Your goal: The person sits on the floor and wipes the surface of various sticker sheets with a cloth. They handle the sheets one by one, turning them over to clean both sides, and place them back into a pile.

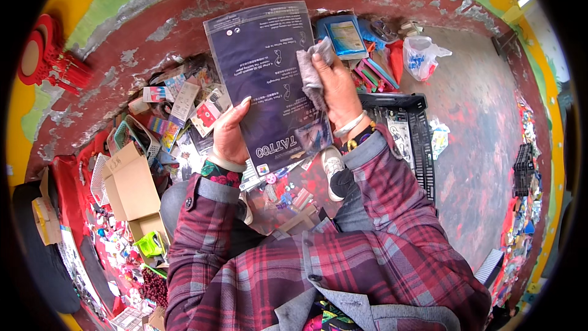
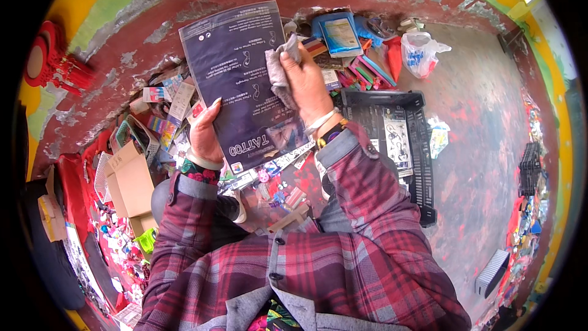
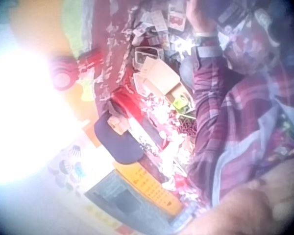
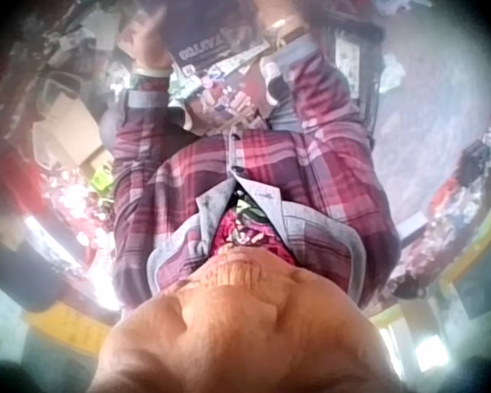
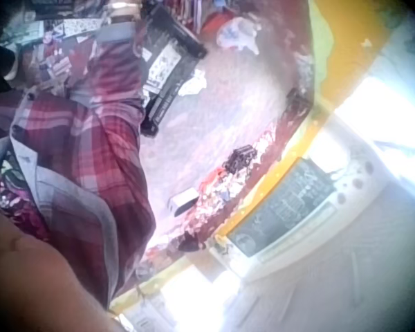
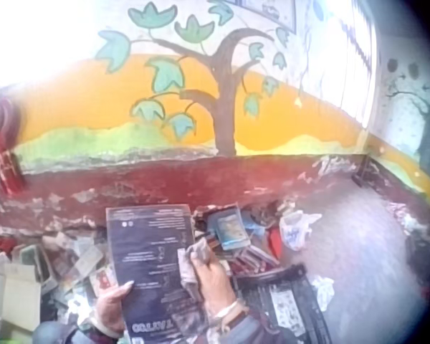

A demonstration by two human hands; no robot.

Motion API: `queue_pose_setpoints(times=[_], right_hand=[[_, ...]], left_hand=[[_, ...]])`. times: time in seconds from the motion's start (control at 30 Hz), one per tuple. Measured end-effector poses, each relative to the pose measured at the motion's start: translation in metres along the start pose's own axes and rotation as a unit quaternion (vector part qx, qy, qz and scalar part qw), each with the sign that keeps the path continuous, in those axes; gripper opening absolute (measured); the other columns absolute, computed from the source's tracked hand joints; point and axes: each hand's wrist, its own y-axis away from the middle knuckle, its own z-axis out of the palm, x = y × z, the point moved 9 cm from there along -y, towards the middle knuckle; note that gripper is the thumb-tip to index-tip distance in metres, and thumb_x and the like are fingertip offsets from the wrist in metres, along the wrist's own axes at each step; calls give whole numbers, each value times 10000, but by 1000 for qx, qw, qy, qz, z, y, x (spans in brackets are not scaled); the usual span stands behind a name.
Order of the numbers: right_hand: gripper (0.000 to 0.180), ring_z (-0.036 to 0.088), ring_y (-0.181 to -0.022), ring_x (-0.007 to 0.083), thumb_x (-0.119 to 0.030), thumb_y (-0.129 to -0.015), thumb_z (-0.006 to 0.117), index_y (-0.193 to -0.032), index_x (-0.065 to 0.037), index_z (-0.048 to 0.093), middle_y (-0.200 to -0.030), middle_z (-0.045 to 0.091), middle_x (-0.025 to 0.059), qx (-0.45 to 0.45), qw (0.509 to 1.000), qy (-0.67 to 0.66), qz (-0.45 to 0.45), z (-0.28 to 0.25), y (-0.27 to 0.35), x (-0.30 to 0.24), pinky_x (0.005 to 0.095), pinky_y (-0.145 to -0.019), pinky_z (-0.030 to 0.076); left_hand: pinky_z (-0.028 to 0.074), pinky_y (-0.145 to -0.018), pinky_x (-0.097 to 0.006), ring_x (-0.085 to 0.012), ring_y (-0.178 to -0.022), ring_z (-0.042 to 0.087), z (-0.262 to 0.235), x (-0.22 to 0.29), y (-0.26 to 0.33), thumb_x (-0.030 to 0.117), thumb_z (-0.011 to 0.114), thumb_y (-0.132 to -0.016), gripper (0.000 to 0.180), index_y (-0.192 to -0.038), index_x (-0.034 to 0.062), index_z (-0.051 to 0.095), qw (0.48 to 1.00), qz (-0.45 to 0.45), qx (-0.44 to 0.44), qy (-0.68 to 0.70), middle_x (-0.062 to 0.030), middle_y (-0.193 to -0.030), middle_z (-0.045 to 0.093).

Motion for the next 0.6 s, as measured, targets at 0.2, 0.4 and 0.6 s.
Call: queue_pose_setpoints(times=[0.2, 0.4, 0.6], right_hand=[[256, 631, -820, 126, -104, -845, 658, -1061, 16, 591, -941, 651, 55, -34, 987, -61, 147, 3, 7, 9, 252, -726, 509], [287, 622, -832, 105, -72, -818, 674, -1079, 9, 587, -966, 654, 52, -112, 967, 0, 230, 8, 14, 33, 236, -741, 500], [304, 618, -860, 102, -52, -806, 674, -1090, 5, 583, -989, 652, 46, -139, 952, 20, 271, 12, 19, 40, 238, -770, 493]], left_hand=[[523, -832, -388, -228, -908, 642, -5, 1, -6, 112, 529, -908, 213, -1086, 13, 591, 999, 19, 22, -35, -105, -1007, 656], [528, -839, -420, -280, -937, 643, 4, 17, -9, 184, 513, -926, 276, -1124, 0, 567, 999, 28, 10, 39, -154, -1076, 638], [535, -823, -431, -284, -917, 647, -2, 40, -10, 179, 502, -929, 262, -1110, -2, 561, 994, 87, 24, 58, -150, -1059, 642]])
